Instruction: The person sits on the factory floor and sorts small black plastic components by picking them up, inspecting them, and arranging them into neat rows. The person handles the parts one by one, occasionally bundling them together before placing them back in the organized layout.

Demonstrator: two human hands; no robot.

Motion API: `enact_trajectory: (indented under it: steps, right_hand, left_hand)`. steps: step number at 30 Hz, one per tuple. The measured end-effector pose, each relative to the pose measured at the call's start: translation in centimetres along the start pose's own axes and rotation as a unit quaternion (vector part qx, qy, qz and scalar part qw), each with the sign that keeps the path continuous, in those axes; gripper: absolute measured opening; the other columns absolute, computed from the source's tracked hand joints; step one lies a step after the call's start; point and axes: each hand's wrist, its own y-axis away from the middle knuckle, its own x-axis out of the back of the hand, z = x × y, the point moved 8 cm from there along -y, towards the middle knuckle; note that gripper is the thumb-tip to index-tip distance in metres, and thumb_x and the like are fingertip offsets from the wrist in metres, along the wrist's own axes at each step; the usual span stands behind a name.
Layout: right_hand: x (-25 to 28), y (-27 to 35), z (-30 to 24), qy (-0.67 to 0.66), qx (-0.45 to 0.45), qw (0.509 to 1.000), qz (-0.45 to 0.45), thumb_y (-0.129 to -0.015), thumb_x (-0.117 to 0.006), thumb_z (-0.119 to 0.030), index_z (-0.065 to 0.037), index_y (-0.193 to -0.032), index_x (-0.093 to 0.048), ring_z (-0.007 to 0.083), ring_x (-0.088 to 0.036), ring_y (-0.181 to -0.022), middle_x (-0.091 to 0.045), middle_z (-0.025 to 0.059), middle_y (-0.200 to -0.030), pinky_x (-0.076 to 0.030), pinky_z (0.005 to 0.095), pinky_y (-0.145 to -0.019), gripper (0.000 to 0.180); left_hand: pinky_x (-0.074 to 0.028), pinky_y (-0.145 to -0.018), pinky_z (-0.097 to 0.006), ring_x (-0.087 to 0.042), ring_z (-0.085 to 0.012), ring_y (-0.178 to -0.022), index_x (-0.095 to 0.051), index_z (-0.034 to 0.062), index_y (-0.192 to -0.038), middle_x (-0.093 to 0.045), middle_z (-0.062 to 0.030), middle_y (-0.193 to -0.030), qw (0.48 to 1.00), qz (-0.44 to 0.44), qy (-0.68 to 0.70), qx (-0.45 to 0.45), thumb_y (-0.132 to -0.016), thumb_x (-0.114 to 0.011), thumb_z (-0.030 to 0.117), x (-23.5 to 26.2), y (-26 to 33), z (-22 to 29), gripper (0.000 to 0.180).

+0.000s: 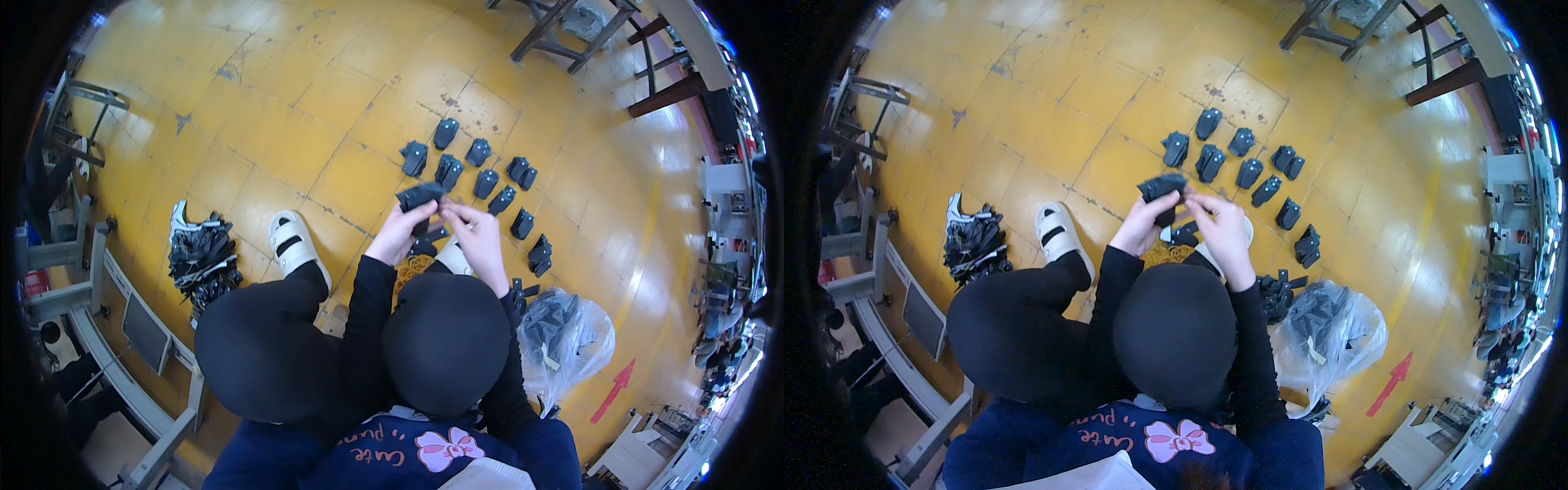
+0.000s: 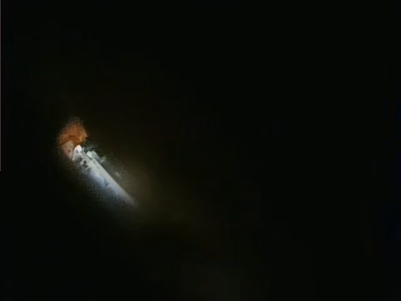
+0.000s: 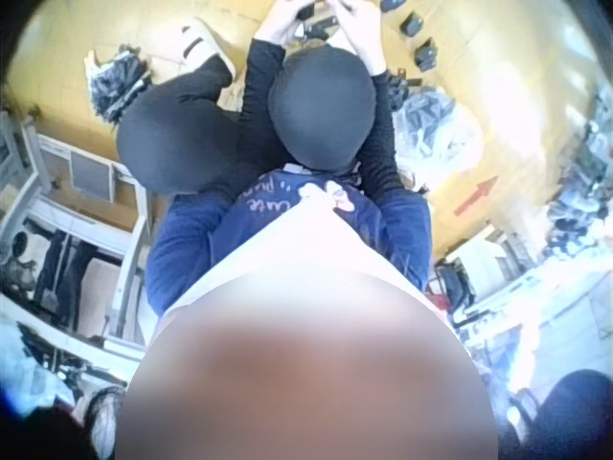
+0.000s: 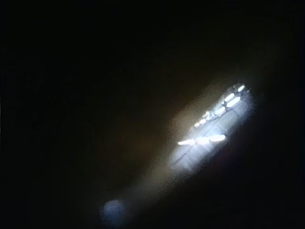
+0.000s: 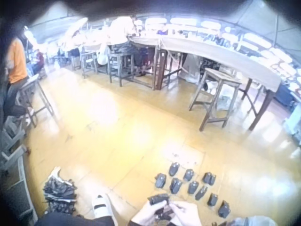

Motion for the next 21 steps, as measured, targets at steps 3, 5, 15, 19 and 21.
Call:
enact_trajectory:
  steps: [3,5,15,19,21]
  right_hand:
    - [-0.2,-1.3,2.9,-0.057,-0.047,0.997,-0.012,-0.084,-0.061,-0.012,0.002,-0.099,-0.066,0.0139,-0.064,-0.075,-0.069,0.0130,-0.083,-0.048,0.0251,-0.070,0.020]
    - [-1.1,-2.1,5.6,-0.033,-0.089,0.994,-0.048,-0.084,-0.061,-0.010,0.001,-0.104,-0.064,0.0131,-0.063,-0.080,-0.069,0.0102,-0.086,-0.048,0.0252,-0.072,0.023]
    - [-11.2,1.0,19.1,0.318,-0.050,0.917,-0.238,-0.065,-0.075,-0.014,-0.007,-0.103,-0.058,0.0321,-0.056,-0.100,-0.060,0.0121,-0.100,-0.045,0.0409,-0.086,0.042]
    - [-12.2,1.9,20.5,0.373,-0.048,0.893,-0.248,-0.061,-0.078,-0.012,-0.009,-0.096,-0.057,0.0314,-0.051,-0.105,-0.056,0.0101,-0.104,-0.041,0.0434,-0.088,0.041]
    - [-12.4,1.8,20.8,0.375,-0.042,0.887,-0.266,-0.060,-0.078,-0.012,-0.010,-0.093,-0.058,0.0309,-0.051,-0.105,-0.055,0.0102,-0.103,-0.041,0.0434,-0.088,0.038]
  left_hand:
    - [-0.051,-0.076,-0.029,-0.062,-0.0143,-0.082,-0.054,0.0024,-0.111,-0.062,-0.0046,-0.087,0.995,0.082,0.025,-0.056,-0.087,-0.063,0.010,3.2,-0.3,1.3,0.026]
    - [-0.048,-0.068,-0.026,-0.057,-0.0105,-0.072,-0.054,0.0026,-0.112,-0.058,-0.0009,-0.081,0.984,0.117,0.026,-0.128,-0.086,-0.064,0.010,5.0,-0.2,2.9,0.029]
    - [-0.045,-0.066,-0.027,-0.051,-0.0117,-0.064,-0.049,0.0122,-0.086,-0.048,0.0018,-0.069,0.912,0.301,0.252,-0.120,-0.088,-0.064,0.025,13.0,-0.2,-1.0,0.020]
    - [-0.044,-0.061,-0.027,-0.048,-0.0107,-0.058,-0.048,0.0127,-0.082,-0.044,0.0028,-0.064,0.891,0.354,0.271,-0.082,-0.088,-0.064,0.023,16.2,0.1,-4.8,0.020]
    - [-0.043,-0.056,-0.026,-0.047,-0.0103,-0.056,-0.048,0.0128,-0.082,-0.045,0.0025,-0.064,0.881,0.384,0.273,-0.050,-0.087,-0.063,0.021,17.4,0.2,-6.9,0.019]
